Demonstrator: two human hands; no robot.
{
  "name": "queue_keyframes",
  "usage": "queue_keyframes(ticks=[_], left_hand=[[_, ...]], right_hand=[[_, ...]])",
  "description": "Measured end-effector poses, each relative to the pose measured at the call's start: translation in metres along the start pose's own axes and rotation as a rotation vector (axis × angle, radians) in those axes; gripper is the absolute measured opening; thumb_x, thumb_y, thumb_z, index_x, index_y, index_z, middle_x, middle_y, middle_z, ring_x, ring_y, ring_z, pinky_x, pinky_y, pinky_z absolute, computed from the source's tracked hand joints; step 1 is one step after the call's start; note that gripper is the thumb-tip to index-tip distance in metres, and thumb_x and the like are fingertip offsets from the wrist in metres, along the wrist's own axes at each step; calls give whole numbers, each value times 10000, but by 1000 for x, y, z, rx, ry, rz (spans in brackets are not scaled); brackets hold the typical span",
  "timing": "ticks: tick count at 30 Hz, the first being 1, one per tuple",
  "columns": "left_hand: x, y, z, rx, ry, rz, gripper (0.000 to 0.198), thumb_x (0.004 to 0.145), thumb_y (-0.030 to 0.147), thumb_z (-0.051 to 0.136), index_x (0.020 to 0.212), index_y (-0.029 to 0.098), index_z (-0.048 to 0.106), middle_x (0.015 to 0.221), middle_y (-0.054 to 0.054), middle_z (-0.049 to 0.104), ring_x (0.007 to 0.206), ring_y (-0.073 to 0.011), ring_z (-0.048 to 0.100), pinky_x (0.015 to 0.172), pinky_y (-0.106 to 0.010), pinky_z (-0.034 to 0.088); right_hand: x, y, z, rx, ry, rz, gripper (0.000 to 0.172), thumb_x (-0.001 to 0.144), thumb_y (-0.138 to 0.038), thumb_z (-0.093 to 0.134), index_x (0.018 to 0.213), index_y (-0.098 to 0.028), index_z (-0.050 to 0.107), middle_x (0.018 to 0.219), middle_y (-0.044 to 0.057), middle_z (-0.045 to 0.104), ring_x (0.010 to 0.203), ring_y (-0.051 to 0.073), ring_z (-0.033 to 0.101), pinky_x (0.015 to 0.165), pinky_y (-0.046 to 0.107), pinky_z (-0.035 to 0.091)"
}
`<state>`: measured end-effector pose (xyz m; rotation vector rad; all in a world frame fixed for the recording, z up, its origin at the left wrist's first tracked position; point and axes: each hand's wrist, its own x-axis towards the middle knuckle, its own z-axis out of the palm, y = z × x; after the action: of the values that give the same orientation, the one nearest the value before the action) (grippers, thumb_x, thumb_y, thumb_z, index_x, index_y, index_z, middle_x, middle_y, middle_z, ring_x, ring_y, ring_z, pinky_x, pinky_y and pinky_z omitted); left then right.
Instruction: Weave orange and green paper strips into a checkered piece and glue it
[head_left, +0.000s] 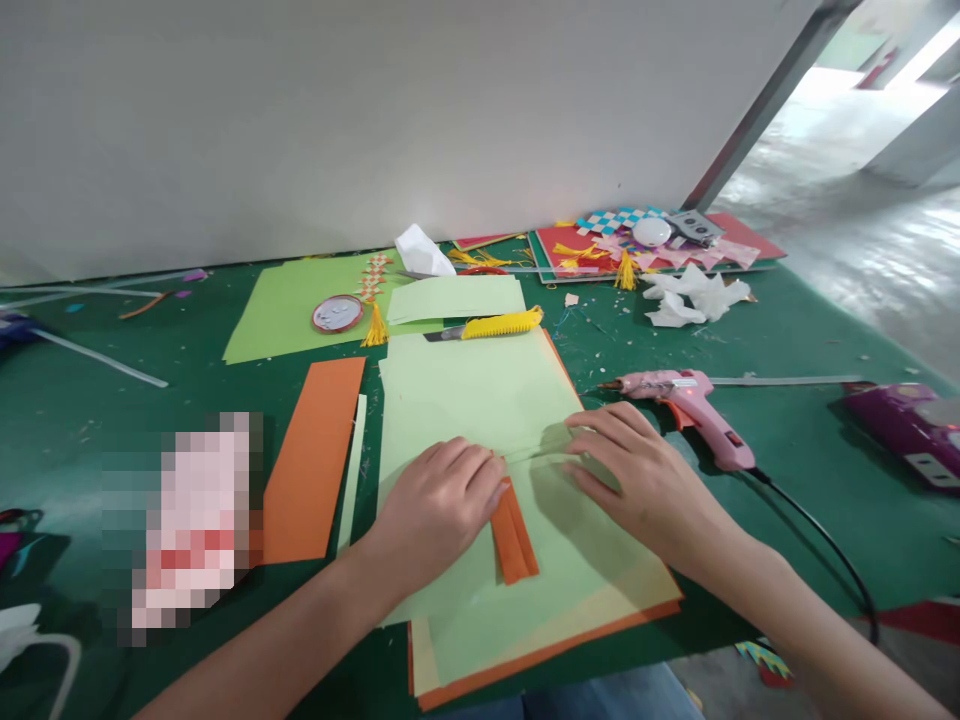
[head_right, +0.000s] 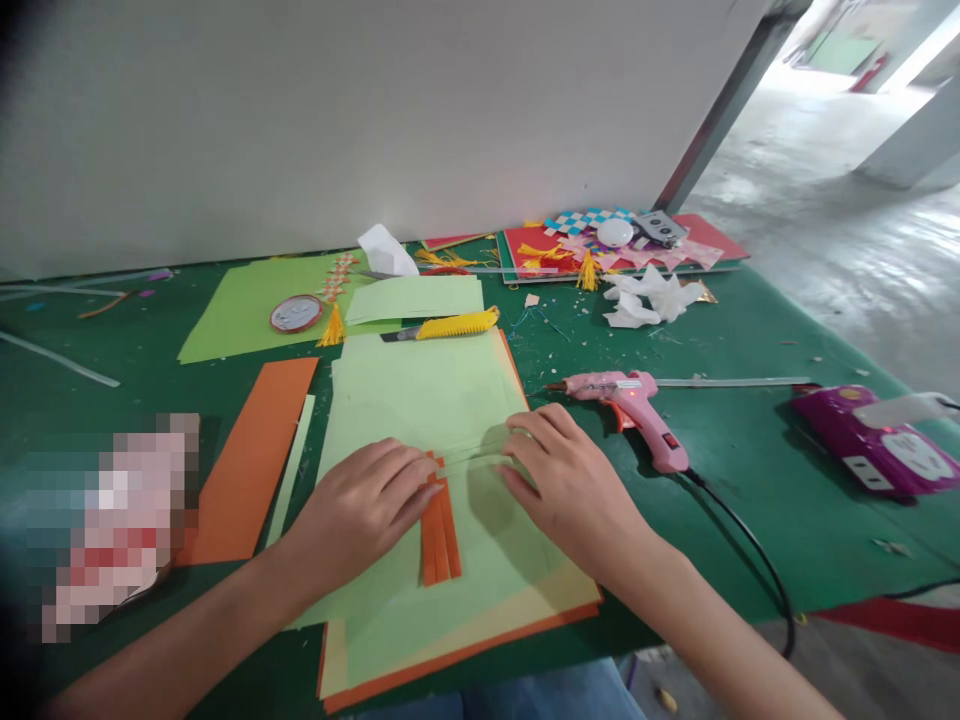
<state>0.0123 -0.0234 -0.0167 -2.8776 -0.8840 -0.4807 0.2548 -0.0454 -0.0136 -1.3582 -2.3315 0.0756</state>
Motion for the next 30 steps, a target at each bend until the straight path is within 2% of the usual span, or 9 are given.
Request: queue_keyframes(ticks=[4, 9, 15, 21, 24, 30], left_hand=[[1, -1, -2, -64, 8, -39, 154, 943, 227, 491, 964, 128, 607, 858, -76, 660, 828, -216, 624, 744, -374, 525], [0, -4, 0, -173, 5, -104, 166, 947, 251, 498, 1025, 140, 593, 912, -70, 658, 863, -215, 609, 753, -368, 513], [-4, -4, 1, -263, -5, -146, 171, 952, 257, 498, 1065, 151, 571, 957, -63, 661, 913, -206, 597, 811, -357, 496], [-2, -5, -5, -388, -45, -309, 296, 936, 368, 524, 1181, 201, 520, 996, -43, 665, 933, -199, 604, 787, -341, 500], [-1, -7, -8, -441, -83, -325, 260, 937, 393, 516, 1130, 222, 547, 988, -32, 664, 927, -191, 602, 776, -327, 497], [-2, -8, -6, -488, -39, -279, 195, 955, 350, 491, 976, 200, 614, 941, -41, 676, 914, -183, 606, 801, -321, 488]], right_hand=[[1, -1, 1, 126, 8, 30, 151, 898, -256, 579, 795, -149, 609, 1011, 97, 644, 960, 228, 511, 842, 396, 474], [4, -9, 3, 214, -23, 11, 129, 884, -253, 601, 816, -155, 649, 962, 87, 641, 932, 218, 493, 828, 384, 471], [7, -23, 5, 184, -108, -53, 200, 914, -229, 531, 1012, -179, 698, 902, 98, 607, 910, 241, 477, 798, 401, 473], [10, -30, 12, 170, -143, -128, 324, 929, -130, 455, 1194, -172, 636, 949, 103, 605, 862, 218, 470, 764, 385, 478], [9, -31, 15, 152, -139, -143, 340, 935, -126, 433, 1210, -184, 625, 941, 104, 599, 848, 217, 471, 743, 385, 479], [8, -29, 13, 166, -132, -135, 328, 931, -119, 429, 1175, -185, 639, 933, 97, 613, 843, 207, 507, 734, 366, 489]])
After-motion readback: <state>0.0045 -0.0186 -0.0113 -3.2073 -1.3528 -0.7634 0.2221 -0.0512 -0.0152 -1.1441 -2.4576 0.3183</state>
